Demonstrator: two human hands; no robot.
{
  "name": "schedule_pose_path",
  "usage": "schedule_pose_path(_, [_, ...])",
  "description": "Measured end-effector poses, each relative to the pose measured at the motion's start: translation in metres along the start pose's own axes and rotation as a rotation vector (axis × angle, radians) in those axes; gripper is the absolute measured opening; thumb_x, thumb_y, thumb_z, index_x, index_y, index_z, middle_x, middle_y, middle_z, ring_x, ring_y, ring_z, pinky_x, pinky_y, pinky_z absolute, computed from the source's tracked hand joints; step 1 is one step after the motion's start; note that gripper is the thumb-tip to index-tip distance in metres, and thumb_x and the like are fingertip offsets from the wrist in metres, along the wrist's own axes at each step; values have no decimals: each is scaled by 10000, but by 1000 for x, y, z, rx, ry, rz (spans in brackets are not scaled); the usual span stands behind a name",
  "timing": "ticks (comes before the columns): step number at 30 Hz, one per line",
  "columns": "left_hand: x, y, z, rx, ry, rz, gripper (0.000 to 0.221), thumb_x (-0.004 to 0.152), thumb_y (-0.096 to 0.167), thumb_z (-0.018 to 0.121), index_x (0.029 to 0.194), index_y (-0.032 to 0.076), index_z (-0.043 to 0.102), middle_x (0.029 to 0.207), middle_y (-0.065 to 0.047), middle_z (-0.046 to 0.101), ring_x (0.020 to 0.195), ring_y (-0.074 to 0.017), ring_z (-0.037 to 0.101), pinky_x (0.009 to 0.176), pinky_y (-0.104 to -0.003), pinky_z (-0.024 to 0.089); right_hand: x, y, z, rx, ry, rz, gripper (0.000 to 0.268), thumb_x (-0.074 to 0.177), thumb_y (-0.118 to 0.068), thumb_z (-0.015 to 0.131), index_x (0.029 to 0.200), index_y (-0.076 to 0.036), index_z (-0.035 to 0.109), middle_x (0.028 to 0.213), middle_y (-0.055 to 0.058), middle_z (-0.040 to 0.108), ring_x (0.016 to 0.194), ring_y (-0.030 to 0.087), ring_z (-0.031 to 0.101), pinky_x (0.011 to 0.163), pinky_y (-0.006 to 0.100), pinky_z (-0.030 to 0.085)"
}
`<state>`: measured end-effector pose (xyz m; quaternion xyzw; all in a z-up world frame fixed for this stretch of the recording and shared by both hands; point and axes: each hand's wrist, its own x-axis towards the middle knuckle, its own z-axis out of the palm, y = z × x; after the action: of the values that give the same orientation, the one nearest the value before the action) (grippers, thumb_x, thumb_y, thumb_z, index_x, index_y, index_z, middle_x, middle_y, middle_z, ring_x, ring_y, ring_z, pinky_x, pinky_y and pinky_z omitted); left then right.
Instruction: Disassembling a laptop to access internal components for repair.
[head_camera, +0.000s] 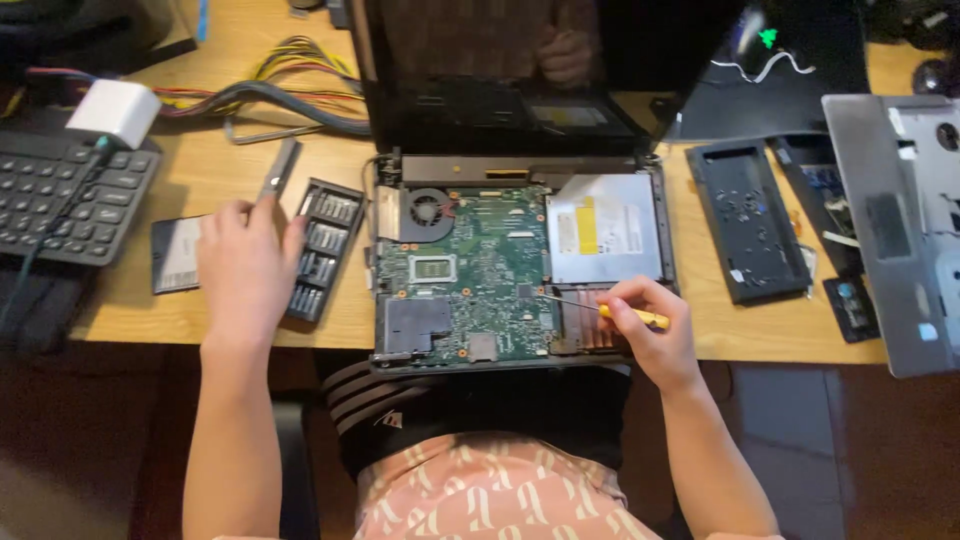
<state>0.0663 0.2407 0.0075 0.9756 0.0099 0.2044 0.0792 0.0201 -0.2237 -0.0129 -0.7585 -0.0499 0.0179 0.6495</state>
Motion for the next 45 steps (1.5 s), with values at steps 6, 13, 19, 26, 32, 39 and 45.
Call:
schedule_pose_path(6, [-2, -7, 9, 73, 8, -100, 341, 1076, 340, 711, 1221, 32, 729, 1154, -181, 640, 1089, -372, 579, 934, -505, 456, -16, -13, -11, -131, 158, -88, 103, 983, -89, 629, 1039, -15, 674, 862, 33, 698, 780, 86, 670, 724, 236, 531])
schedule_pose_path(13, [-12, 71, -21, 101, 106, 167, 360, 1060, 304, 717, 1310, 46, 692, 1237, -134, 629, 1207, -315, 562, 1163, -557, 367, -2, -50, -5, -588, 225, -362, 132, 937, -43, 707, 1068, -37, 697, 986, 101, 703, 911, 236, 694, 804, 320, 538])
schedule_pose_path(19, [-41, 170, -45, -337, -215, 519, 504, 849, 315, 743, 1286, 85, 641, 1377, -141, 569, 1340, -349, 503, 1164, -623, 291, 10, -30, -40, -826, 438, -293, 179, 954, -78, 725, 1128, -36, 716, 1063, 143, 662, 1043, 345, 614, 927, 427, 496])
schedule_pose_path(26, [-54, 200, -26, -368, -355, 774, 672, 761, 290, 754, 1377, 99, 566, 1475, -181, 499, 1383, -365, 432, 1127, -578, 309, 5, -30, -56, -870, 316, -264, 238, 964, -91, 688, 1188, -17, 718, 1127, 141, 642, 1065, 325, 594, 953, 415, 492])
schedule_pose_path(32, [-53, 196, -20, -216, -292, 840, 697, 759, 184, 733, 1426, 126, 538, 1482, -182, 511, 1378, -369, 466, 1127, -561, 351, 6, -22, -65, -827, 216, -259, 288, 998, -64, 635, 1276, 7, 670, 1298, 143, 634, 1228, 327, 582, 1055, 409, 472])
schedule_pose_path(39, [-49, 198, -25, -283, -360, 802, 780, 671, 221, 774, 1414, 155, 548, 1477, -153, 504, 1348, -356, 471, 1109, -540, 351, 16, -29, -92, -895, 73, -362, 399, 971, -106, 670, 1351, 6, 623, 1466, 210, 555, 1416, 377, 479, 1181, 444, 382])
schedule_pose_path(45, [-50, 197, -21, -343, -351, 776, 750, 686, 222, 781, 1399, 165, 553, 1477, -142, 505, 1378, -339, 458, 1108, -527, 352, -2, -38, -154, -1176, 464, -242, 393, 961, -158, 749, 1330, -58, 657, 1484, 194, 528, 1452, 425, 419, 1205, 520, 346])
